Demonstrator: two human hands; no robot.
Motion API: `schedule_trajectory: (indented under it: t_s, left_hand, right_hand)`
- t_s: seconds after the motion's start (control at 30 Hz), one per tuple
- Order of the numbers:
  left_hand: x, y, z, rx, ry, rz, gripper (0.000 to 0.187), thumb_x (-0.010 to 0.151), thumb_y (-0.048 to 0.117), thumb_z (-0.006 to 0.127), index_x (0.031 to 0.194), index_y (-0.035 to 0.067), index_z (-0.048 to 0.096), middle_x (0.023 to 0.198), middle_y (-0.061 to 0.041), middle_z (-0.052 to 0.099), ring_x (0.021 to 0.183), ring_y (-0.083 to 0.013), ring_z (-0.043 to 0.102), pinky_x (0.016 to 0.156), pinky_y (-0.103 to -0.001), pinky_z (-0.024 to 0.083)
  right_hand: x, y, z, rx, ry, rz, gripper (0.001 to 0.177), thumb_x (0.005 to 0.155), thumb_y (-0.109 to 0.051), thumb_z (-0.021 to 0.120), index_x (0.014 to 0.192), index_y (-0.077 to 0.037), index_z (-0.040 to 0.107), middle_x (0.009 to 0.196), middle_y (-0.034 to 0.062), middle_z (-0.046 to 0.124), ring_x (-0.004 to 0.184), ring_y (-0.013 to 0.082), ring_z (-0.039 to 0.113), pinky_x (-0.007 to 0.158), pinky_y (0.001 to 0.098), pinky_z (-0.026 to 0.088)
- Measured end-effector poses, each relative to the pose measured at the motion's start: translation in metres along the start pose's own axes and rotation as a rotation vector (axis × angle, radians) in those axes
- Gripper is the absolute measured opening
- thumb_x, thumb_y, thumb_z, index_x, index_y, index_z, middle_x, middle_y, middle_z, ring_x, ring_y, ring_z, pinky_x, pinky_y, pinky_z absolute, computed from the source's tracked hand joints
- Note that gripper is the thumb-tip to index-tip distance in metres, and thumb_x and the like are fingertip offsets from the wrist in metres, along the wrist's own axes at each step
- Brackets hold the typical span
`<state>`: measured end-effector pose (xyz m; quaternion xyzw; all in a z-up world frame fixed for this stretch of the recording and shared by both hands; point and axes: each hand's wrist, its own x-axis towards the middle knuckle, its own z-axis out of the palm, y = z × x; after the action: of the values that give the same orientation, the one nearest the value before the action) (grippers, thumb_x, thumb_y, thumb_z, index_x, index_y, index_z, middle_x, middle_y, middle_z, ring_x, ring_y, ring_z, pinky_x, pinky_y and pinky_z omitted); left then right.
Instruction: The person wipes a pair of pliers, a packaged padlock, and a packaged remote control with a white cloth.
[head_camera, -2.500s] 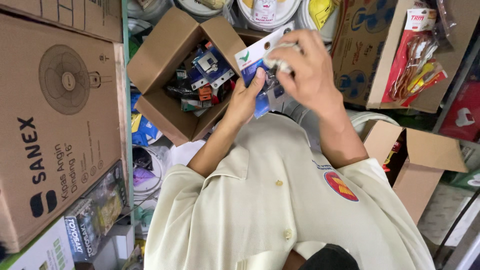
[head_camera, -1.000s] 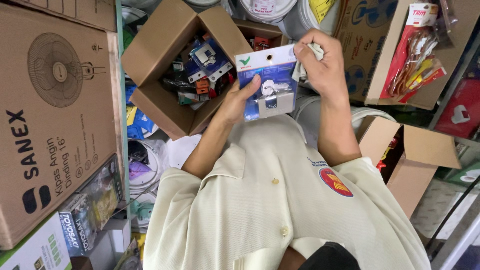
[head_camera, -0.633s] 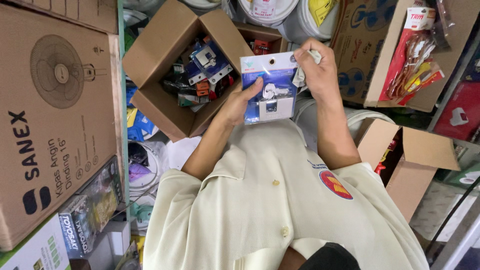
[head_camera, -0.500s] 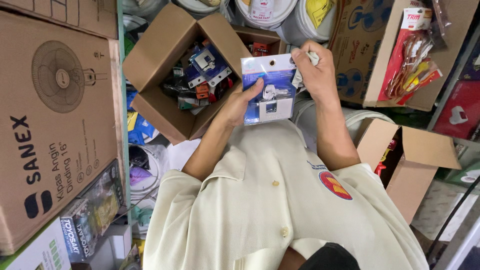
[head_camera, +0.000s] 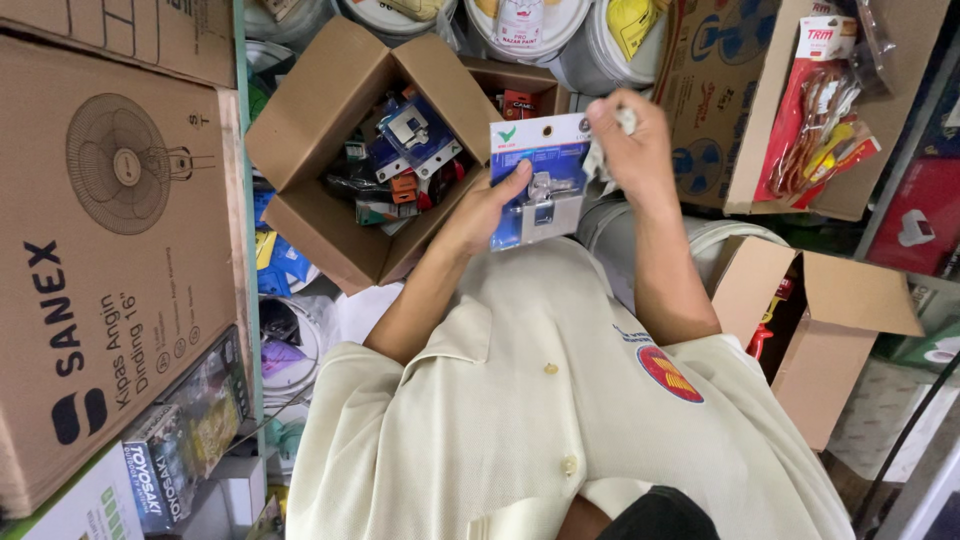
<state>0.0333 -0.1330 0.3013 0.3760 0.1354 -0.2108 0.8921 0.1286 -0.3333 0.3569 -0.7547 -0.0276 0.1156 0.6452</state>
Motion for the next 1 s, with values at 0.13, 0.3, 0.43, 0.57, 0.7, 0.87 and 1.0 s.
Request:
schedule_trajectory:
  t_s: [0.13, 0.3, 0.43, 0.57, 0.7, 0.87, 1.0]
  left_hand:
    - [0.006, -0.007, 0.003, 0.016, 0.062, 0.073, 0.057, 0.105, 0.038, 0.059, 0.146, -0.001, 0.050, 0.136, -0.011, 0.063, 0.121, -0.0170, 0.061, 0.106, -0.034, 0.050]
    - [0.015, -0.009, 0.011, -0.012, 0.144, 0.075, 0.069, 0.105, 0.052, 0.051, 0.142, -0.006, 0.053, 0.128, -0.014, 0.064, 0.115, -0.0210, 0.061, 0.101, -0.038, 0.051]
    - [0.012, -0.002, 0.018, 0.156, 0.202, 0.242, 0.076, 0.105, 0.059, 0.051, 0.144, -0.005, 0.052, 0.131, -0.011, 0.062, 0.117, -0.0157, 0.058, 0.103, -0.032, 0.048]
    - [0.010, 0.005, 0.023, -0.063, 0.112, 0.127, 0.066, 0.104, 0.055, 0.052, 0.140, 0.000, 0.054, 0.128, -0.010, 0.062, 0.113, -0.0153, 0.062, 0.098, -0.031, 0.053]
    - [0.009, 0.014, 0.021, -0.288, 0.067, -0.043, 0.055, 0.105, 0.051, 0.051, 0.134, 0.005, 0.057, 0.120, -0.008, 0.063, 0.105, -0.0158, 0.064, 0.090, -0.033, 0.055]
    - [0.009, 0.027, 0.015, -0.383, 0.102, -0.020, 0.055, 0.109, 0.051, 0.051, 0.131, 0.002, 0.059, 0.119, -0.011, 0.067, 0.103, -0.0220, 0.067, 0.088, -0.038, 0.056]
    - [0.005, 0.053, 0.011, -0.433, 0.065, 0.066, 0.058, 0.106, 0.050, 0.047, 0.137, 0.002, 0.056, 0.128, -0.013, 0.067, 0.114, -0.0255, 0.068, 0.099, -0.042, 0.057]
  right_hand:
    - [-0.012, -0.037, -0.005, -0.044, 0.226, -0.264, 0.020, 0.105, -0.020, 0.068, 0.109, -0.005, 0.057, 0.099, 0.0005, 0.058, 0.087, 0.0078, 0.058, 0.079, 0.0248, 0.049]
    - [-0.046, -0.058, 0.033, -0.535, -0.155, -0.675, 0.031, 0.087, -0.009, 0.079, 0.115, -0.005, 0.065, 0.116, 0.0122, 0.062, 0.110, 0.0335, 0.057, 0.099, 0.0448, 0.043]
    - [-0.051, -0.054, 0.054, -0.616, -0.055, -0.731, 0.036, 0.085, -0.004, 0.077, 0.119, -0.005, 0.064, 0.119, 0.0110, 0.063, 0.113, 0.0357, 0.058, 0.102, 0.0470, 0.043]
    - [-0.047, -0.049, 0.048, -0.485, -0.159, -0.822, 0.027, 0.078, -0.002, 0.072, 0.104, -0.008, 0.066, 0.110, 0.0080, 0.067, 0.114, 0.0335, 0.057, 0.102, 0.0466, 0.046]
    - [-0.049, -0.046, 0.053, -0.609, -0.259, -0.930, 0.021, 0.072, -0.009, 0.073, 0.092, -0.009, 0.066, 0.103, 0.0051, 0.069, 0.111, 0.0291, 0.060, 0.092, 0.0462, 0.041]
    - [-0.063, -0.036, 0.056, -0.685, -0.363, -0.954, 0.019, 0.073, -0.008, 0.073, 0.090, -0.011, 0.067, 0.106, 0.0014, 0.070, 0.112, 0.0270, 0.061, 0.092, 0.0436, 0.042]
    - [-0.062, -0.037, 0.037, -0.429, -0.281, -0.761, 0.023, 0.072, -0.003, 0.069, 0.094, -0.009, 0.065, 0.106, 0.0064, 0.067, 0.110, 0.0280, 0.061, 0.094, 0.0419, 0.048]
